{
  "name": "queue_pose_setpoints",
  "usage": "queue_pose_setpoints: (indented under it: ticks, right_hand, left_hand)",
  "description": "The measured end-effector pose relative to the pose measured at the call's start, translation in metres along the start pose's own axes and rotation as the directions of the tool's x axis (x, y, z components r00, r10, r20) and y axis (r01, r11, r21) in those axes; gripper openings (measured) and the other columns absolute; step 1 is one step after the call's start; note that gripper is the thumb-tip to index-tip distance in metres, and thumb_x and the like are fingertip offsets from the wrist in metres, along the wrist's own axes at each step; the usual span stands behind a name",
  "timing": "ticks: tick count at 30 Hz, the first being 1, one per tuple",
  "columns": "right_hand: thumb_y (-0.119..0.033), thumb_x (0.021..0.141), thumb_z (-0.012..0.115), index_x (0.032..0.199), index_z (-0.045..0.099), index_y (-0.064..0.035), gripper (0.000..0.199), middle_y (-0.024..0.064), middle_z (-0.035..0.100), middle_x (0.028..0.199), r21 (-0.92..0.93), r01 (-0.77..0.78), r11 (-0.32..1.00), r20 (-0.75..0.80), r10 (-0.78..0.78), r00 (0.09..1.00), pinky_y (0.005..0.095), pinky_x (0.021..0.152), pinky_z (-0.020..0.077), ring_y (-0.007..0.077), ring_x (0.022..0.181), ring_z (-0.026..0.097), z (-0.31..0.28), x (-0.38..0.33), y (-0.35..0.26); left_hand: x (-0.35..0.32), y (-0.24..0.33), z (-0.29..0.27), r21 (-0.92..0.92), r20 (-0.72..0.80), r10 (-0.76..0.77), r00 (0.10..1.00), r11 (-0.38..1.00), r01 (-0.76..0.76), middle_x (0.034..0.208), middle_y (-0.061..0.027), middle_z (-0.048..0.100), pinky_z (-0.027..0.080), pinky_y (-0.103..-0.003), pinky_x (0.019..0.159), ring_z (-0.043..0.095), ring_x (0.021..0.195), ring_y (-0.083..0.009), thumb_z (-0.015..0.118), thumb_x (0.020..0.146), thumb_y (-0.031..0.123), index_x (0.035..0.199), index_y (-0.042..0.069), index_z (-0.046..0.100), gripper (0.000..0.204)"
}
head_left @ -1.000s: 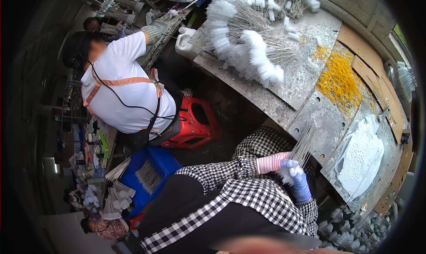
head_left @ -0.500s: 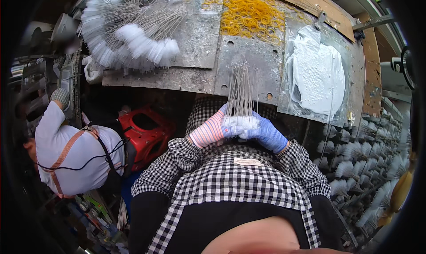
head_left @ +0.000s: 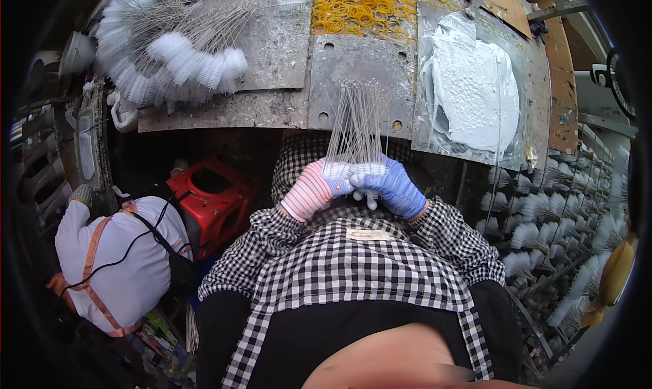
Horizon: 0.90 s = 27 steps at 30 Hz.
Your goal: Manually assembling large brush-like cleaning components by gathering bristles and securing them.
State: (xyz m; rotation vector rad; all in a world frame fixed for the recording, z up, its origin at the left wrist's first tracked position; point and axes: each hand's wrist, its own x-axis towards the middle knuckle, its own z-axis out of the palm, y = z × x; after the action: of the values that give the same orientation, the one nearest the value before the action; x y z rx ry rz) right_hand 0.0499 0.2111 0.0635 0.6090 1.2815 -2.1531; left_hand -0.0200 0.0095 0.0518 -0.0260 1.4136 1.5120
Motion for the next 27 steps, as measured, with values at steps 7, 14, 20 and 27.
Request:
queue_pose_setpoints:
  ticks: [7,14,20,27]
  right_hand:
    - [-0.004,0.086,0.075,0.131,0.056,-0.0023,0.049,0.0053,0.072,0.093,-0.123,0.134,0.983,-0.056,-0.142,0.988,0.0266,0.078,0.055,0.0103,0.082,0.066,-0.014,-0.053,-0.019]
    - [-0.004,0.086,0.073,0.135,0.054,0.0029,0.054,0.0049,0.069,0.097,-0.303,0.279,0.911,-0.145,-0.334,0.932,0.027,0.087,0.0524,0.0096,0.09,0.064,-0.01,-0.075,-0.033]
    - [-0.008,0.083,0.081,0.142,0.042,0.0046,0.071,0.0056,0.067,0.112,-0.491,0.453,0.744,-0.062,-0.549,0.833,0.03,0.094,0.0511,0.0125,0.099,0.064,0.028,-0.008,0.02]
    - [-0.005,0.089,0.071,0.137,0.05,0.0001,0.053,0.01,0.068,0.117,-0.654,0.536,0.534,-0.155,-0.788,0.596,0.03,0.091,0.0533,0.0162,0.101,0.066,-0.048,-0.07,-0.016]
  left_hand:
    - [-0.042,0.019,-0.055,0.114,0.035,0.109,0.993,0.987,-0.112,0.082,-0.0037,0.069,0.052,-0.027,0.073,0.065,0.076,-0.0136,0.076,0.078,0.003,0.092,0.001,0.069,0.015]
    - [-0.063,0.011,-0.071,0.18,-0.072,0.143,0.987,0.975,-0.128,0.094,-0.0022,0.069,0.053,-0.028,0.083,0.064,0.085,-0.0118,0.078,0.078,0.004,0.107,0.002,0.065,0.031]
    - [-0.044,0.003,0.012,-0.187,-0.034,0.095,0.995,0.977,-0.1,0.088,-0.0012,0.066,0.049,-0.022,0.063,0.061,0.078,-0.0065,0.073,0.091,0.011,0.108,0.004,0.06,0.022]
    - [-0.097,0.014,-0.057,0.565,-0.399,0.566,0.722,0.772,-0.293,0.076,-0.0002,0.065,0.049,-0.027,0.068,0.061,0.069,-0.0102,0.076,0.089,0.014,0.094,0.004,0.064,0.016]
